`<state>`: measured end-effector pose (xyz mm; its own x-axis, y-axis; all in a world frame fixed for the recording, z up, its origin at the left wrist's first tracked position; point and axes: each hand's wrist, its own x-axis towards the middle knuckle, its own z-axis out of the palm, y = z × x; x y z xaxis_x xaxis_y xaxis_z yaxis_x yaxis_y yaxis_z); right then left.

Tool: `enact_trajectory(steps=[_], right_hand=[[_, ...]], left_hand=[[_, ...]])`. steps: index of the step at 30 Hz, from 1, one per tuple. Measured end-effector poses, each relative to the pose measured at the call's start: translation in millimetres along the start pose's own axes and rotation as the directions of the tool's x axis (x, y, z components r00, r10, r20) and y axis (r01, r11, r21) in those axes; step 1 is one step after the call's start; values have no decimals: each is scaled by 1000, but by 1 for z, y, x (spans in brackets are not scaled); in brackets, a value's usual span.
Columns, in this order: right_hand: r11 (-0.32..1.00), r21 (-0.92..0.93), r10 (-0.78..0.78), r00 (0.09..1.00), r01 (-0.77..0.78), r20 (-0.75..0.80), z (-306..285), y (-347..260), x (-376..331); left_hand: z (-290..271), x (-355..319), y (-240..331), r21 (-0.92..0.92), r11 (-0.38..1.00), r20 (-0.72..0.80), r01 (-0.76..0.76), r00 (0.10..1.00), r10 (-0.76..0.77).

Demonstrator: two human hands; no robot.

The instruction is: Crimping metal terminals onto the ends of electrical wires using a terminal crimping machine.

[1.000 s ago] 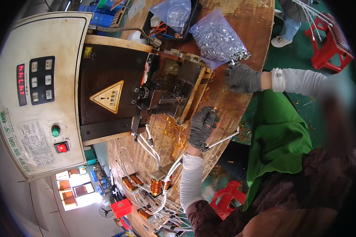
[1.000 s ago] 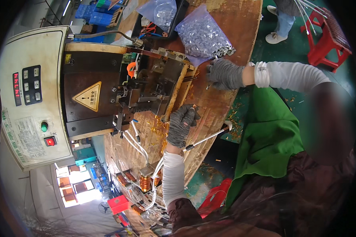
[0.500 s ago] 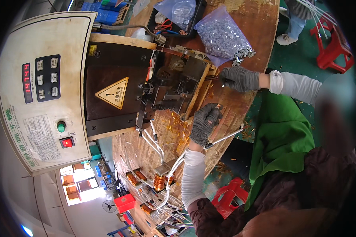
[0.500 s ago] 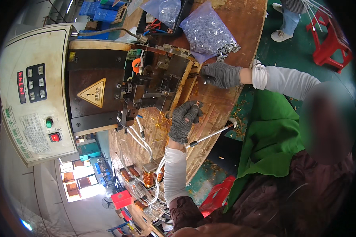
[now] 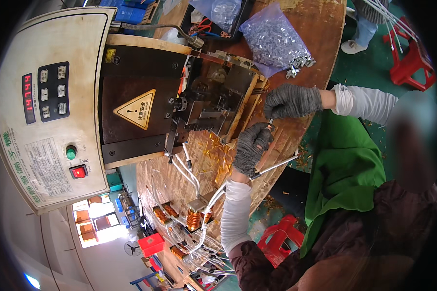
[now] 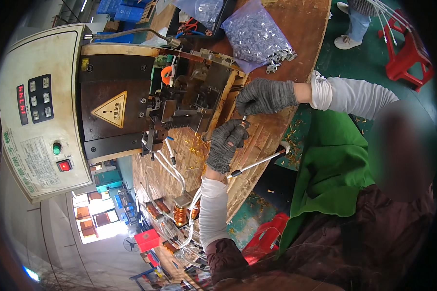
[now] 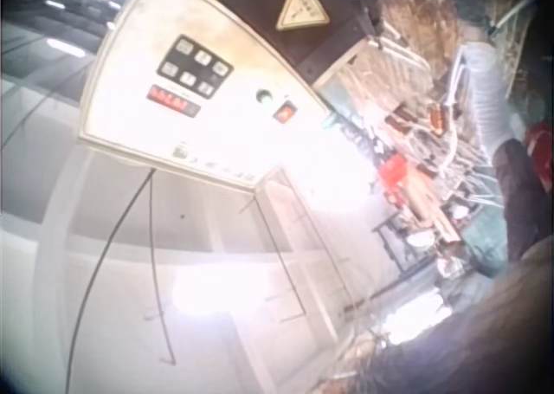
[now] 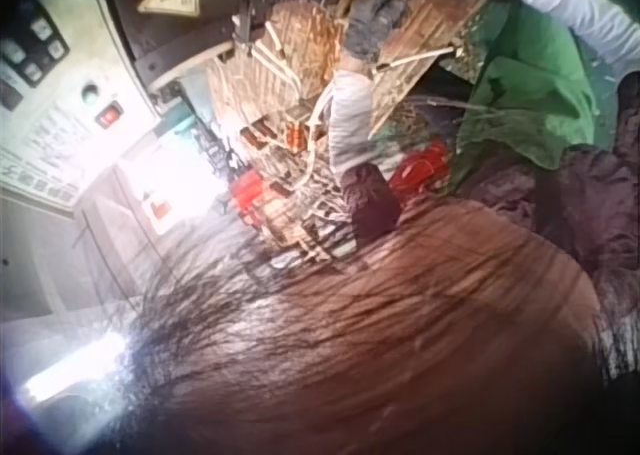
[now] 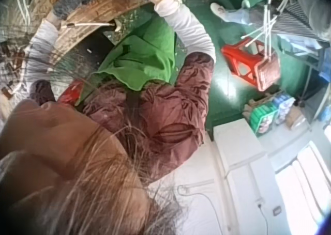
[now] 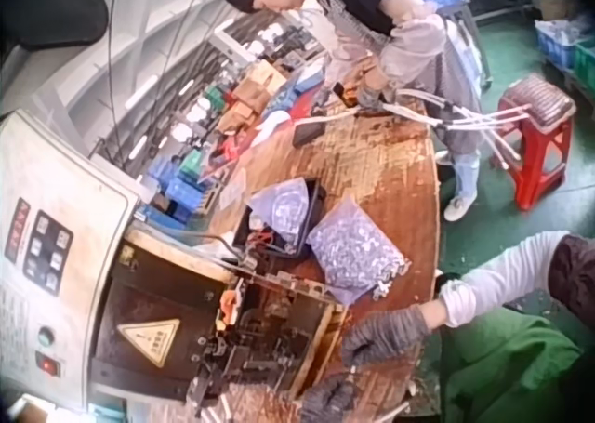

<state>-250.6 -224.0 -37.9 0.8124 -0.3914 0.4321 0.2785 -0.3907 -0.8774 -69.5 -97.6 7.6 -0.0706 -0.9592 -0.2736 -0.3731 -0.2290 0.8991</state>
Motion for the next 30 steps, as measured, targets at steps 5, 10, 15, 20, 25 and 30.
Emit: enact_trajectory(steps=[5,10,15,20,25,30], right_hand=[[999,-26,-31,998,32,47,0,3,4],[996,-23,-89,994,90,59,2,5,10],[986,-77,-139,982,150,125,-4,7,12],[991,-68,-100,970,118,223,-7,2,17],[1000,-20,-8,960,14,279,-7,3,17],[995,-8,-91,971,96,220,-6,5,16]], left_hand=[[1,-2,2,-13,1000,-1,15,1000,-15],[-3,-2,0,58,997,21,-57,998,56],[5,-3,10,82,996,-9,-42,999,43],[3,-4,3,103,987,-16,-124,992,127],[10,-4,12,151,983,-86,-107,989,121],[11,-4,2,296,934,-96,-201,966,239]])
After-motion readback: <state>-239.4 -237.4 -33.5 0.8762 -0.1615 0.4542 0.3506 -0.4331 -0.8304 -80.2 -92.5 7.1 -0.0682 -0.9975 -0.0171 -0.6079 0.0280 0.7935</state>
